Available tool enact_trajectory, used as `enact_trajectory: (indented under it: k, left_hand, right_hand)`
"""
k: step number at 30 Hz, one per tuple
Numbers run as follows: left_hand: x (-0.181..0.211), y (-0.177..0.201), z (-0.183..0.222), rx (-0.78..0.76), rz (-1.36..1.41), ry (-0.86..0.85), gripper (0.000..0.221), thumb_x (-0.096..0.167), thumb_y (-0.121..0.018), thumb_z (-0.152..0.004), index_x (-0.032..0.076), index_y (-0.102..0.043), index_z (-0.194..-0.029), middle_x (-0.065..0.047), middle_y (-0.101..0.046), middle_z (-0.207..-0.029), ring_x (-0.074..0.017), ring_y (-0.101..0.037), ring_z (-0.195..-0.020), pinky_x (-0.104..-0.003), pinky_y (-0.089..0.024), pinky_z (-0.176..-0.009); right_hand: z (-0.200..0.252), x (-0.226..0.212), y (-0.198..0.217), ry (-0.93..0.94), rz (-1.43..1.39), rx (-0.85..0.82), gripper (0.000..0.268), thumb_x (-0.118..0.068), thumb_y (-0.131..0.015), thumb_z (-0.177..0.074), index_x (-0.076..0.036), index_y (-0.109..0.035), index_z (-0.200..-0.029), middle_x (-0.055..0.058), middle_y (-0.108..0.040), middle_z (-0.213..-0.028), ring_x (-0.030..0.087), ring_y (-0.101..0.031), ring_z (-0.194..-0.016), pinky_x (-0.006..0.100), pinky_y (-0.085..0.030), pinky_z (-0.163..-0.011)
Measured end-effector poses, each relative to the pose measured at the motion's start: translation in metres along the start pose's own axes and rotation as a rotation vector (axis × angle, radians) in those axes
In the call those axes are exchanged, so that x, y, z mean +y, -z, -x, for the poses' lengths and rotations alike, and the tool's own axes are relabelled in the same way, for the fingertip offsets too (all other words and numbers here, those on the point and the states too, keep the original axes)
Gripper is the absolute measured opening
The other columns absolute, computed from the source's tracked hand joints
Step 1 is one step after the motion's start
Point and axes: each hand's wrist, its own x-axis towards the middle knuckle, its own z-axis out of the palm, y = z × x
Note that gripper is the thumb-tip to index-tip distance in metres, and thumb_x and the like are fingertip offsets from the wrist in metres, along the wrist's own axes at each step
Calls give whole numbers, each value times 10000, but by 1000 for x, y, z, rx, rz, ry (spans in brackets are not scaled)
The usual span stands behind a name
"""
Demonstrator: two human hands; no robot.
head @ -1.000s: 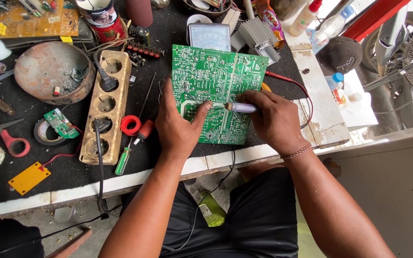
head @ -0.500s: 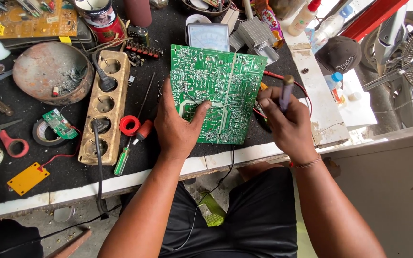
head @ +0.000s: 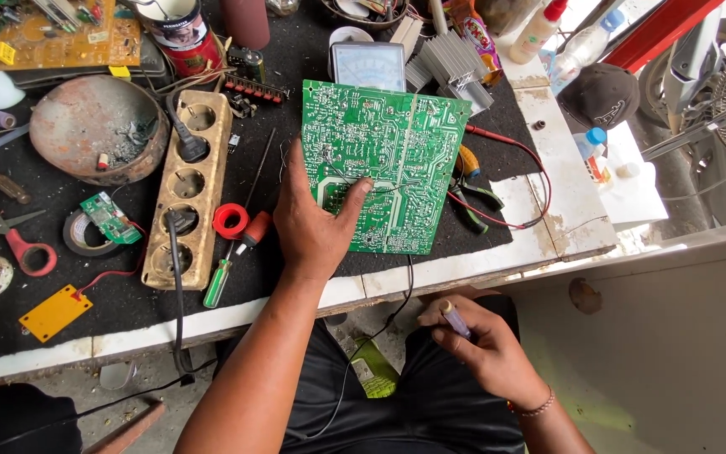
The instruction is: Tracing circuit paths on a printed circuit board using a pen for diagnostic or repair purposes.
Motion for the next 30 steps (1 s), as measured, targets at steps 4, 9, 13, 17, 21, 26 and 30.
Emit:
enact_trajectory:
  k: [4, 9, 13, 17, 21, 26, 30]
  left_hand:
    - [-3, -2, 3, 12, -10, 3, 911, 501, -793, -889, 23, -361, -1533, -265, -555, -1489, -439, -576, -1354, -479, -490, -1095]
    - [-6, -4, 4, 60, 1, -40, 887, 456, -811, -893, 1, -376, -1519, -278, -558, -1480, -433, -575, -1361, -470, -490, -1114]
    - [-9, -3, 8, 48, 3, -23, 898, 460, -804, -893, -9, -370, -1524, -298, -550, -1479, -447, -562, -1364, -481, -484, -1111]
    - [-11, -4, 9, 68, 19, -62, 879, 461, -784, -921, -3, -357, -1534, -279, -544, -1495, -432, -555, -1384, -477, -482, -1126]
    - [-9, -1, 10, 112, 64, -116, 831, 412, -799, -927, 7, -385, -1523, -246, -561, -1493, -405, -576, -1384, -461, -491, -1134]
    - [-5, 2, 13, 123, 174, -145, 805, 324, -825, -932, 16, -372, -1522, -251, -567, -1479, -377, -572, -1390, -452, -494, -1153]
    - [14, 17, 17, 88, 353, 3, 751, 238, -828, -906, 34, -404, -1492, -174, -590, -1462, -266, -594, -1329, -392, -499, -1100]
  right_hand:
    - [21, 30, -1, -304, -117, 125, 349, -189, -727, -888, -14, -816, -1177, 89, -835, -887, 130, -592, -601, 253, -539, -551]
    - [30, 32, -2, -186, 0, 124, 97, -96, -785, -855, -57, -851, -914, -11, -791, -803, 61, -621, -712, 228, -486, -633]
    - [38, 26, -3, -253, 59, 195, 173, -230, -892, -768, -83, -854, -850, -25, -786, -779, 80, -603, -668, 250, -469, -601]
    - [46, 28, -2, -164, -68, 253, 120, -107, -785, -854, -32, -816, -943, 42, -707, -736, 112, -604, -577, 259, -507, -571]
    - [56, 25, 1, -237, -130, 283, 307, -198, -692, -924, 34, -802, -1092, 59, -642, -573, 128, -594, -565, 278, -505, -623]
    - [70, 40, 1, -200, -304, 316, 430, -221, -579, -987, 58, -679, -1299, 59, -546, -623, 130, -479, -522, 249, -362, -451]
    - [78, 44, 4, -387, -488, 460, 472, -138, -635, -927, 34, -677, -1365, -40, -239, -649, 80, -222, -502, 250, -144, -441]
